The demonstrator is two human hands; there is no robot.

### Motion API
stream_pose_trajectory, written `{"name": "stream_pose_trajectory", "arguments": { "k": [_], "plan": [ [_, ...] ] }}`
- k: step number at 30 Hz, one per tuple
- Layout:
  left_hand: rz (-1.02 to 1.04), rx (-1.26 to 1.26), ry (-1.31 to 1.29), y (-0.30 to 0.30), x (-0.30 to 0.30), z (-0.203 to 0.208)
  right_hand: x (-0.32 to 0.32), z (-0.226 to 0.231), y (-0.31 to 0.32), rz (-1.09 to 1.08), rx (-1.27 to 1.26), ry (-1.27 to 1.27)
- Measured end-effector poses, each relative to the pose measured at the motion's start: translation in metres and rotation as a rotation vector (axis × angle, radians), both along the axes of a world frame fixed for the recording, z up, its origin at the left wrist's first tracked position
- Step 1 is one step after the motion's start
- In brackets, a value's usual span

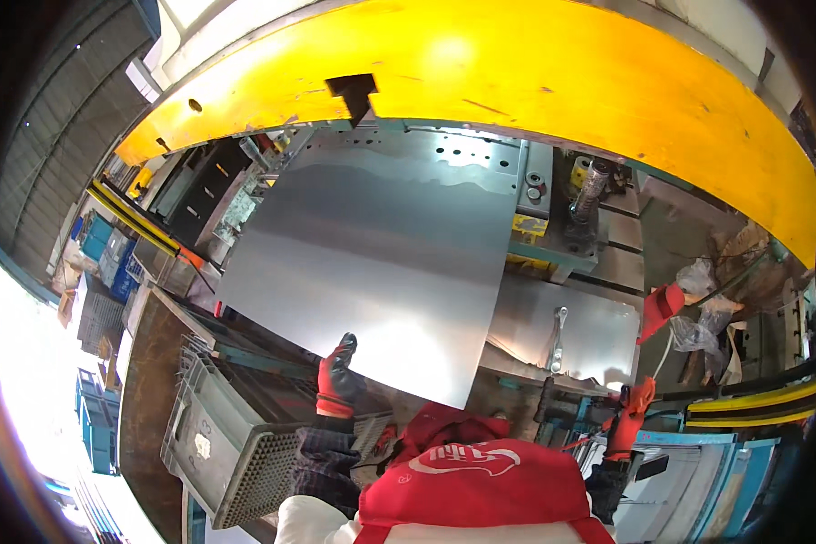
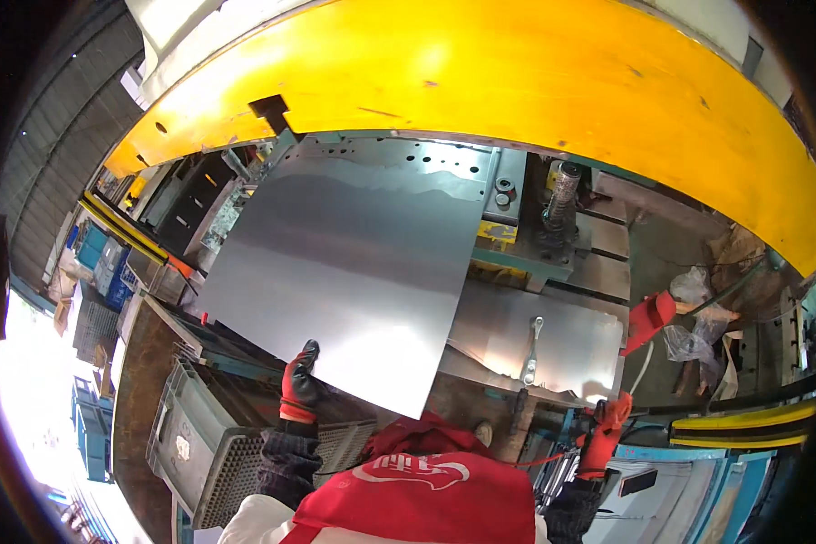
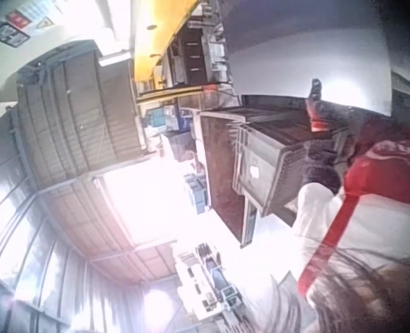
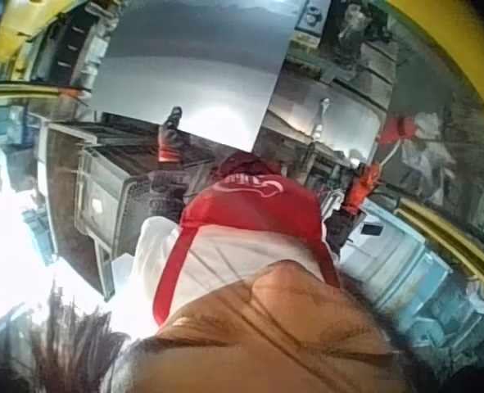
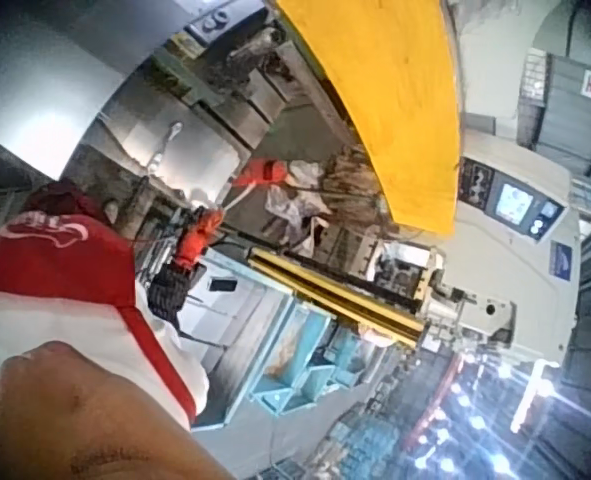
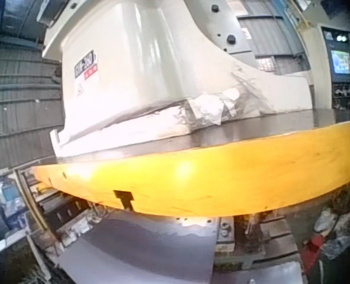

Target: Operating a large metal bending press to shape and move sheet metal components.

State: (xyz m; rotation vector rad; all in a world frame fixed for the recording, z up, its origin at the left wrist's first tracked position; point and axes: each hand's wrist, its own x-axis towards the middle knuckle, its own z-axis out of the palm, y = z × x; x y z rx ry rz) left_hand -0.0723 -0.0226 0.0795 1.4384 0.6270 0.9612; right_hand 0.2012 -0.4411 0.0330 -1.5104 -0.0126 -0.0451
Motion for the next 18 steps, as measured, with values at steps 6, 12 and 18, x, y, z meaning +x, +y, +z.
{"name": "stream_pose_trajectory", "arguments": {
  "k": [6,12,18],
  "plan": [
    [0.032,0.115,0.097,0.005,-0.005,-0.01,-0.019,0.129,0.095,0.525,-0.729,-0.704],
    [-0.004,0.121,0.089,0.006,-0.006,-0.012,-0.021,0.167,0.216,0.885,-1.304,-0.562],
    [0.044,0.383,0.336,0.008,-0.005,-0.026,0.079,0.169,0.259,0.729,-1.036,-0.249]
  ]
}}
